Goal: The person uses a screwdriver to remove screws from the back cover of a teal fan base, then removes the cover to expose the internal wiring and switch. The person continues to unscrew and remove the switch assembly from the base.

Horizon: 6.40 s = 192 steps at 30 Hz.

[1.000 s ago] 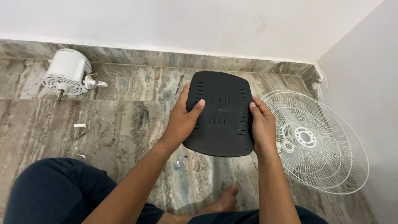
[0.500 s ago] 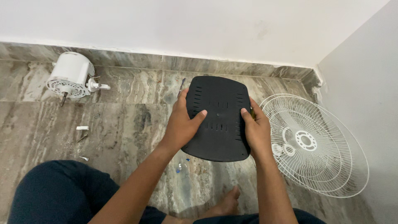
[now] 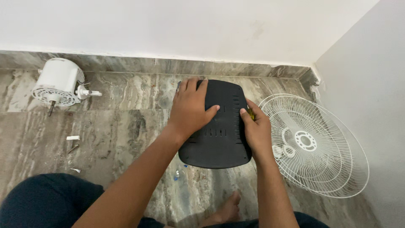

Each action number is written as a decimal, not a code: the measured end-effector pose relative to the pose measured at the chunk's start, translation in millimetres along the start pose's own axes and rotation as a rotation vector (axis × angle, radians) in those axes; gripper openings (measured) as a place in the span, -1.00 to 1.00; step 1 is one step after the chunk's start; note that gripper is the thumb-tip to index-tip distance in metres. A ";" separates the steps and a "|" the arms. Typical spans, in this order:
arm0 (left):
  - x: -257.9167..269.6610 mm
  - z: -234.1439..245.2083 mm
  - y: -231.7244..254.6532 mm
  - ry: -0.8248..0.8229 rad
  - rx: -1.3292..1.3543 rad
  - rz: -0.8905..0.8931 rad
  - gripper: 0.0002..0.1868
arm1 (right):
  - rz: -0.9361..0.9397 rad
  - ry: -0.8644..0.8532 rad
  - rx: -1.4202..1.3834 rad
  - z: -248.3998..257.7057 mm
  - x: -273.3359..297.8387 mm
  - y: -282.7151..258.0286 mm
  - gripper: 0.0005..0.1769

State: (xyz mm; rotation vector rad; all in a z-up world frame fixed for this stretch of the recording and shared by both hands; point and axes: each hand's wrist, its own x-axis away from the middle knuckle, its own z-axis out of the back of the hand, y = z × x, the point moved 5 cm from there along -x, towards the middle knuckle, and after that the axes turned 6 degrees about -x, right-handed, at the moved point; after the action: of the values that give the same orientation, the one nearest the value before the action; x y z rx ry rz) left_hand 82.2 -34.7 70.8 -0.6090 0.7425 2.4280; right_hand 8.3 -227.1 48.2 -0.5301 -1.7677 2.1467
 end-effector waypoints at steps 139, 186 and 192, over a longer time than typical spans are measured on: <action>150.2 -69.1 -77.6 -0.148 0.524 0.374 -0.31 | -0.095 0.076 0.214 -20.4 29.1 109.6 -0.17; 77.0 20.4 -77.3 -0.056 0.157 0.168 -0.46 | 0.280 -0.090 0.672 -80.4 15.5 5.3 -0.35; 72.2 23.5 -70.6 -0.066 0.152 0.208 -0.44 | 0.242 -0.137 0.730 -84.0 17.8 -6.1 -0.38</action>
State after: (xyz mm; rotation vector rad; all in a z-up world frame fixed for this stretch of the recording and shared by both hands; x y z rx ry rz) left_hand 63.1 55.0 22.4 -0.4068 0.9952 2.5344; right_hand 31.9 -144.9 38.3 -0.4148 -0.8756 2.8208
